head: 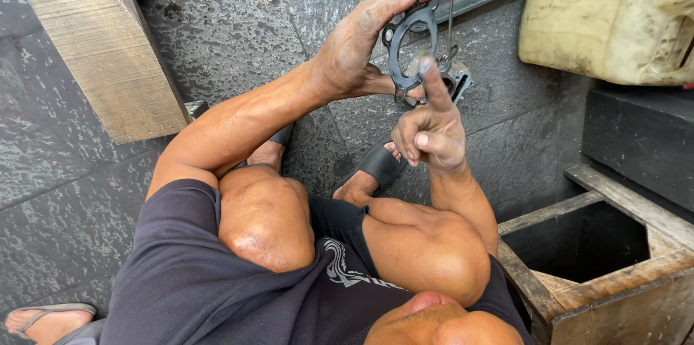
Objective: The person sits on the floor and handles several engine gaskets and a metal engine casing. They align and fit a black rubber gasket onto the metal casing, then handle a copper ring and a metal plate, placing them into a tray.
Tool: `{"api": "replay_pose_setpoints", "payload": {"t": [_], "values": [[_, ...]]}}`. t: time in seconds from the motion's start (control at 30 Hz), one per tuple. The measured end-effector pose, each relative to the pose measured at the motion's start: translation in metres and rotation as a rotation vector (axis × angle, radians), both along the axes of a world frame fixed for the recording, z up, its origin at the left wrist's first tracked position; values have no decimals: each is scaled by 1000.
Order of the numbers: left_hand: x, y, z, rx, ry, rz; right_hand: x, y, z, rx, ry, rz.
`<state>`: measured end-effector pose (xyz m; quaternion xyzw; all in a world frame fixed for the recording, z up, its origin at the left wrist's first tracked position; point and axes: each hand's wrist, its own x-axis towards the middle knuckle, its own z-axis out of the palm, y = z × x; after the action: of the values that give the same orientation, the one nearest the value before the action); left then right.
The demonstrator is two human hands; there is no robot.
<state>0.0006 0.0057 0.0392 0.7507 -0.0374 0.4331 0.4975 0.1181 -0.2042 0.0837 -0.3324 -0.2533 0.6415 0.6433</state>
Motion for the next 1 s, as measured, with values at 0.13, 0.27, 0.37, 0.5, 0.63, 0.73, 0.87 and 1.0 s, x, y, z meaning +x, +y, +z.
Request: {"api": "replay_pose_setpoints", "payload": {"t": [0.13, 0.27, 0.37, 0.5, 0.63, 0.73, 0.87, 1.0], "values": [[2, 5, 0, 48, -39, 25, 5, -2, 2, 9, 30, 40], [1, 8, -1, 130, -26, 108, 2, -3, 7, 15, 0, 43], [0, 4, -2, 174, 20, 213, -9, 2, 7, -9, -60, 31], [-1, -5, -1, 215, 57, 280, -22, 6, 8, -5, -221, 96], [2, -10, 0, 167, 47, 276, -21, 10, 13, 84, -283, 187], [3, -14, 0, 189, 47, 271, -17, 15, 12, 0, -214, 82], [4, -16, -1, 279, 30, 322, -18, 18, 8, -102, -245, 77], [6, -20, -5, 318, 50, 381, -22, 18, 4, -82, -239, 62]]}}
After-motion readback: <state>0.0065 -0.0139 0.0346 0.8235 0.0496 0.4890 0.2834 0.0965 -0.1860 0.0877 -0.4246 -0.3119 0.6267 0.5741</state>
